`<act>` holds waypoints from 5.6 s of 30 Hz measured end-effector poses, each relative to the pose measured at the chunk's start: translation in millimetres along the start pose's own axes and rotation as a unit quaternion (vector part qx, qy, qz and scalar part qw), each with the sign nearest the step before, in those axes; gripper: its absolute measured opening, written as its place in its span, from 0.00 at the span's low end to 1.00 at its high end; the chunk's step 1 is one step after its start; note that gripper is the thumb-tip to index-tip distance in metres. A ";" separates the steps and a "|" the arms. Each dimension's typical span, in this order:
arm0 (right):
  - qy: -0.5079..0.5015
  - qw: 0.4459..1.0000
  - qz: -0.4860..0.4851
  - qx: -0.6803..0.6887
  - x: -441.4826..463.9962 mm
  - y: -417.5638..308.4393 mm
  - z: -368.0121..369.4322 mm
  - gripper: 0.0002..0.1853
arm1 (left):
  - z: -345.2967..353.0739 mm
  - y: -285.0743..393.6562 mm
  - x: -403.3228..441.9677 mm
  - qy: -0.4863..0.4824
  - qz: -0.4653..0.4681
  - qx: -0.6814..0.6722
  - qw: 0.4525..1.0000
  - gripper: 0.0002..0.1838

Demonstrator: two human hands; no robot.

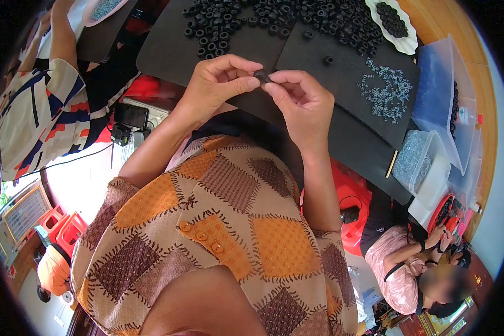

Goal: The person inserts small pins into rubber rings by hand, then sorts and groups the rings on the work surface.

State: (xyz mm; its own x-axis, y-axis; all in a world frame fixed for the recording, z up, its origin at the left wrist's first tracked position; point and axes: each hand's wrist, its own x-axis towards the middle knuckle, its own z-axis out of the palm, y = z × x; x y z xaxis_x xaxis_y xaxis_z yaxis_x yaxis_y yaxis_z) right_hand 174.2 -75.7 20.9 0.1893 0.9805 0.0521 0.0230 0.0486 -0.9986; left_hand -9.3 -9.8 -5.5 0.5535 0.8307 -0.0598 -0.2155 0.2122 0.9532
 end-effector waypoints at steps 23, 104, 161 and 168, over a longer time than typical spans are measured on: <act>0.013 0.981 -0.054 -0.186 2.5 19.2 7.3 0.10 | -2.8 -0.7 -0.8 0.007 0.055 0.195 0.979 0.12; -0.110 0.985 -0.132 -0.022 8.8 14.2 7.8 0.17 | 19.2 -8.7 -0.7 0.065 0.192 0.489 0.849 0.09; -0.019 0.966 -0.142 -0.216 -4.7 22.3 -9.9 0.18 | 6.0 6.9 16.8 -0.030 -0.029 0.244 0.969 0.12; 0.019 0.975 -0.172 -0.137 -4.9 6.7 -6.0 0.12 | 1.5 7.0 19.9 -0.095 -0.155 -0.096 0.979 0.10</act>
State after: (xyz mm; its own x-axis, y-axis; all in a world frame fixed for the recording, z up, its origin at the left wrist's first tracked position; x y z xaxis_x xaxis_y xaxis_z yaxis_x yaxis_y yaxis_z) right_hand 179.3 -81.4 14.0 0.1607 0.9069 0.3896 0.3530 0.3158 -0.8807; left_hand 1.4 7.4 0.4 0.7520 0.6041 -0.2637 -0.1502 0.5466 0.8238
